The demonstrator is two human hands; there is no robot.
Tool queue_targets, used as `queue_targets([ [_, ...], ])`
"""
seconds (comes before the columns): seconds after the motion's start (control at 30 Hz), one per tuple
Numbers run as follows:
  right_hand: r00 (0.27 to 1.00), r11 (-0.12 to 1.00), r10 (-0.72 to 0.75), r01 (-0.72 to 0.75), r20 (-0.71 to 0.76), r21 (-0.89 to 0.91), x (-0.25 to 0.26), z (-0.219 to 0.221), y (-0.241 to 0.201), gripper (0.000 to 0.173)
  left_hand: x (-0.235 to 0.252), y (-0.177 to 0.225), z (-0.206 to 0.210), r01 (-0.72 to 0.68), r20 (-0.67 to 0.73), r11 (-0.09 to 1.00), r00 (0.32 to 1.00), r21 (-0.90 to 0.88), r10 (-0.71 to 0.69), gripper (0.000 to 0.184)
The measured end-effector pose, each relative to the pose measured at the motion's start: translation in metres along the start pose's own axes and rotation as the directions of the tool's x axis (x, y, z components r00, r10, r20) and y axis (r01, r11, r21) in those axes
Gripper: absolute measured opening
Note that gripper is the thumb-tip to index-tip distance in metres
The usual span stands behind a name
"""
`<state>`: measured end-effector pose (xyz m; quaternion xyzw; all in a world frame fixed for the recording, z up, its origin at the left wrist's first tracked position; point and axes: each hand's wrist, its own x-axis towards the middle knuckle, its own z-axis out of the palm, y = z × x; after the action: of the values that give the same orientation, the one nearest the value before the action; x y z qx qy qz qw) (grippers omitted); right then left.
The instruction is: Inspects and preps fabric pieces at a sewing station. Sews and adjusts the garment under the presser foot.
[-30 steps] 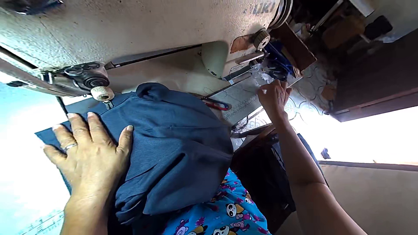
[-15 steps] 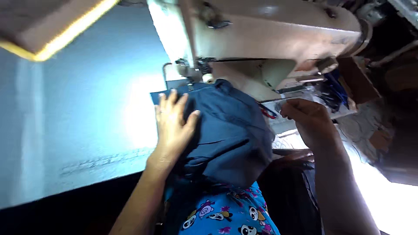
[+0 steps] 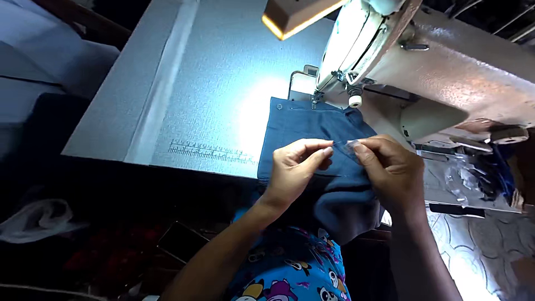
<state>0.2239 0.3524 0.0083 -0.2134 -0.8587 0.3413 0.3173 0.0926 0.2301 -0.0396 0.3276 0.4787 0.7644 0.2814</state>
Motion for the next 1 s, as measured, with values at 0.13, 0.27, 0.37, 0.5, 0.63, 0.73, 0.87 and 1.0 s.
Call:
queue_targets([
  [0.13, 0.998, 0.995, -0.065, 0.063, 0.017, 0.076, -0.004, -0.027, 0.000, 0.012, -0.042, 0.022, -0.072, 0.021, 0.247, 0.996, 0.968, 0.090, -0.043, 0.011],
  [0.27, 0.959, 0.988, -0.148, 0.135, 0.241, 0.070, -0.001, -0.035, 0.005, 0.016, -0.086, 0.026, -0.154, 0.240, 0.136, 0.705, 0.891, 0.668, -0.433, 0.016],
  [0.37, 0.862, 0.944, -0.288, 0.328, 0.418, -0.026, 0.012, -0.015, 0.000, 0.021, -0.085, 0.029, -0.166, 0.402, -0.251, 0.046, 0.653, 0.914, -0.714, 0.071],
  [0.5, 0.725, 0.786, -0.379, 0.580, 0.575, -0.214, 0.045, 0.018, -0.006, 0.014, -0.058, 0.074, -0.146, 0.279, -0.024, 0.250, 0.709, 0.927, -0.705, 0.061],
  [0.63, 0.736, 0.712, -0.251, 0.580, 0.628, -0.395, 0.089, 0.063, 0.017, 0.011, -0.005, 0.053, -0.112, -0.140, 0.196, 0.426, 0.976, 0.894, -0.091, 0.026],
  [0.73, 0.771, 0.686, -0.076, 0.501, 0.632, -0.528, 0.111, 0.087, 0.028, 0.017, 0.047, 0.014, -0.086, -0.224, 0.218, 0.362, 0.974, 0.905, 0.056, 0.029],
  [0.87, 0.814, 0.710, -0.120, 0.471, 0.569, -0.524, 0.117, 0.103, 0.048, 0.021, 0.078, -0.019, -0.063, -0.070, 0.094, 0.282, 0.993, 0.957, -0.073, 0.037],
  [1.0, 0.872, 0.800, -0.140, 0.378, 0.469, -0.465, 0.111, 0.102, 0.062, 0.035, 0.074, -0.040, -0.066, -0.039, 0.061, 0.215, 0.993, 0.976, -0.097, 0.041],
])
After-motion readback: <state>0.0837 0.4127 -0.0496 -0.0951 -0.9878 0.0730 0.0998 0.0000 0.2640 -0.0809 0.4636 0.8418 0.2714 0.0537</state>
